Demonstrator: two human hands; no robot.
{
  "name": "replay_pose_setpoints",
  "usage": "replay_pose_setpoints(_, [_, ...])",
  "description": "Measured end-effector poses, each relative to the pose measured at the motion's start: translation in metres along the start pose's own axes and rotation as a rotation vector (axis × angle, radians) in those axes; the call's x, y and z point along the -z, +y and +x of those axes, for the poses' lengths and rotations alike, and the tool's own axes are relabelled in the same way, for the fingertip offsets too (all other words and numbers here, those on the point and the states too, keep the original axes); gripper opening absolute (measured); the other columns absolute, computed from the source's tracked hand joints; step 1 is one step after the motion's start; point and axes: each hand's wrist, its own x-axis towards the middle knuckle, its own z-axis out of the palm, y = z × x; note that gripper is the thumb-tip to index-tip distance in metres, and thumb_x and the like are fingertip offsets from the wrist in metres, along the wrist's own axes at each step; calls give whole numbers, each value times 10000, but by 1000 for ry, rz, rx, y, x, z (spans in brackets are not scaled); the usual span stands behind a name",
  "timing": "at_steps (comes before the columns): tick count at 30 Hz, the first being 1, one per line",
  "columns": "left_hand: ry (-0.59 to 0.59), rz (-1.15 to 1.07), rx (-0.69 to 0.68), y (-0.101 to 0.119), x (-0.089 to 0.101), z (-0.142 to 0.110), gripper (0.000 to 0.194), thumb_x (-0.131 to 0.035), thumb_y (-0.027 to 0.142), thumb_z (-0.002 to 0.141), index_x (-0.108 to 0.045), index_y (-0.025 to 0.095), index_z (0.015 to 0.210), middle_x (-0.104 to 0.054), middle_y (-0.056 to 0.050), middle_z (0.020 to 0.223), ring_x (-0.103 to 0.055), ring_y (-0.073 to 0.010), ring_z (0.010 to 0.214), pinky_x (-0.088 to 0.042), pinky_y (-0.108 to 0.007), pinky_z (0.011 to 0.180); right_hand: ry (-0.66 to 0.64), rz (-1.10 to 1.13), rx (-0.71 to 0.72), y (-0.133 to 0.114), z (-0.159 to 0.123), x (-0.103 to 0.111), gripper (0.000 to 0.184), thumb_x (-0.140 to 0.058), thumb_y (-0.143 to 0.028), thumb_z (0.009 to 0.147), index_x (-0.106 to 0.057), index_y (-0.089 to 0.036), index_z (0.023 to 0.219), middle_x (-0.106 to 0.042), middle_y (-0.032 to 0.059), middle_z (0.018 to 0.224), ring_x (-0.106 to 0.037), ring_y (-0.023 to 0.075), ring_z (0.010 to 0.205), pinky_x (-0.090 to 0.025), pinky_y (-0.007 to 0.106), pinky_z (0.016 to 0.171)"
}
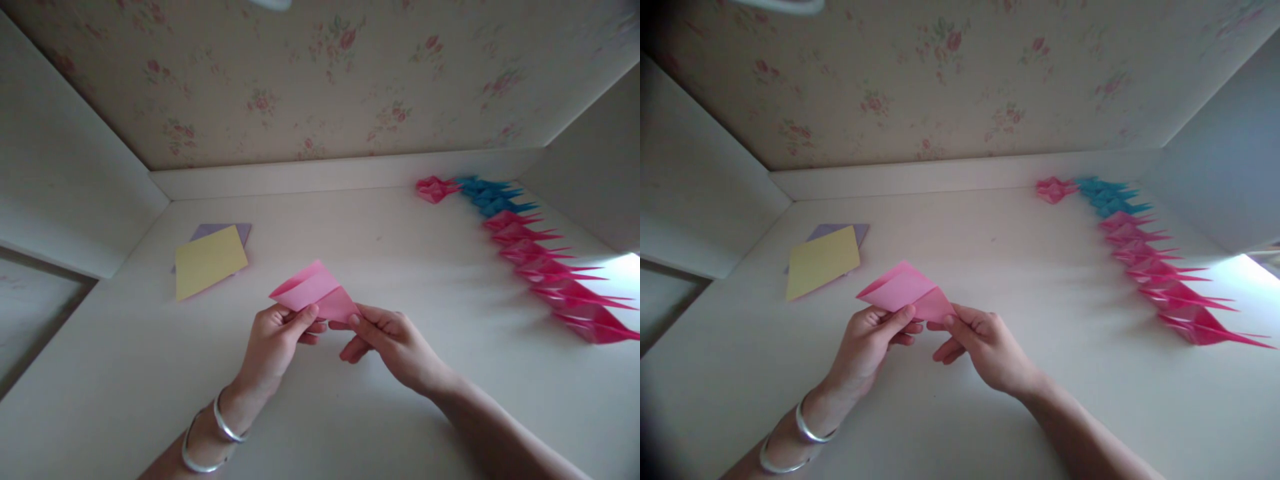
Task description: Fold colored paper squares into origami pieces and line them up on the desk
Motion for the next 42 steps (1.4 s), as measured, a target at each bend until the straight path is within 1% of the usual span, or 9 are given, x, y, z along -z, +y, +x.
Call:
replay_pose_setpoints(7, [-90, -149, 86, 4, 1, -1, 293, -770, 393, 791, -705, 136, 665, -708, 0, 576, -637, -86, 462, -509, -136, 420, 36, -90, 43, 3, -1, 2, 314, -441, -416, 1009, -666, -256, 1157, -743, 43, 1064, -721, 104, 593, -551, 216, 587])
replay_pose_setpoints(12, [-175, -295, 154, 6, 2, -2, 213, -772, 374, 797, -769, 164, 823, -785, -35, 847, -710, -87, 615, -531, -104, 484, 78, -194, 37, 8, 3, 1, 333, -420, -424, 1011, -666, -201, 1005, -746, 31, 816, -722, 141, 661, -553, 247, 637])
replay_pose_setpoints(15, [-174, -261, 111, 6, 2, -3, 214, -752, 381, 815, -781, 179, 881, -791, -54, 918, -736, -118, 692, -559, -125, 523, 114, -273, 43, 13, 4, 0, 288, -431, -389, 1010, -636, -221, 1124, -723, 20, 745, -717, 162, 717, -560, 278, 676])
replay_pose_setpoints(18, [-152, -144, -9, 4, 3, -4, 212, -737, 354, 832, -785, 193, 961, -793, -63, 939, -747, -153, 777, -600, -177, 616, 284, -335, 142, 18, 3, -1, 350, -529, -327, 967, -523, -243, 1306, -683, 89, 1092, -698, 155, 743, -575, 299, 663])
replay_pose_setpoints(21, [-92, 22, -127, 0, 3, -3, 232, -738, 303, 826, -775, 217, 1039, -795, -51, 962, -746, -171, 811, -612, -227, 695, 440, -343, 367, 20, -1, -1, 535, -619, -230, 904, -432, -280, 1402, -398, 141, 1452, -676, 130, 776, -597, 311, 680])
replay_pose_setpoints(25, [-23, 249, -178, -4, 4, 0, 288, -714, 272, 835, -749, 229, 1118, -801, -38, 932, -737, -172, 781, -593, -243, 696, 377, -289, 628, 19, -9, 1, 736, -615, -89, 875, -317, -364, 1489, -231, 117, 1561, -682, 174, 965, -620, 326, 751])
replay_pose_setpoints(30, [-163, 72, -113, -7, 4, -1, 509, -763, 312, 803, -635, 229, 1289, -797, -45, 939, -733, -173, 781, -580, -232, 669, 286, -605, 805, 10, -12, 6, 417, -634, -35, 845, -637, -244, 1205, -554, 119, 1362, -626, 248, 1161, -590, 358, 896])
replay_pose_setpoints(34, [-268, -59, -142, -8, 3, -4, 644, -797, 259, 774, -557, 229, 1371, -761, -86, 1085, -738, -204, 831, -599, -270, 690, 292, -704, 871, 5, -12, 8, 325, -639, -47, 834, -654, -175, 1132, -655, 161, 1239, -678, 247, 1084, -609, 355, 860])
replay_pose_setpoints(42, [-237, 143, -316, -5, 5, -6, 439, -758, 230, 808, -679, 329, 1228, -733, -48, 1179, -726, -215, 941, -621, -304, 764, 248, -675, 847, -5, -17, 9, 390, -676, -183, 846, -646, -244, 1230, -725, 124, 1168, -720, 260, 1019, -638, 367, 777])
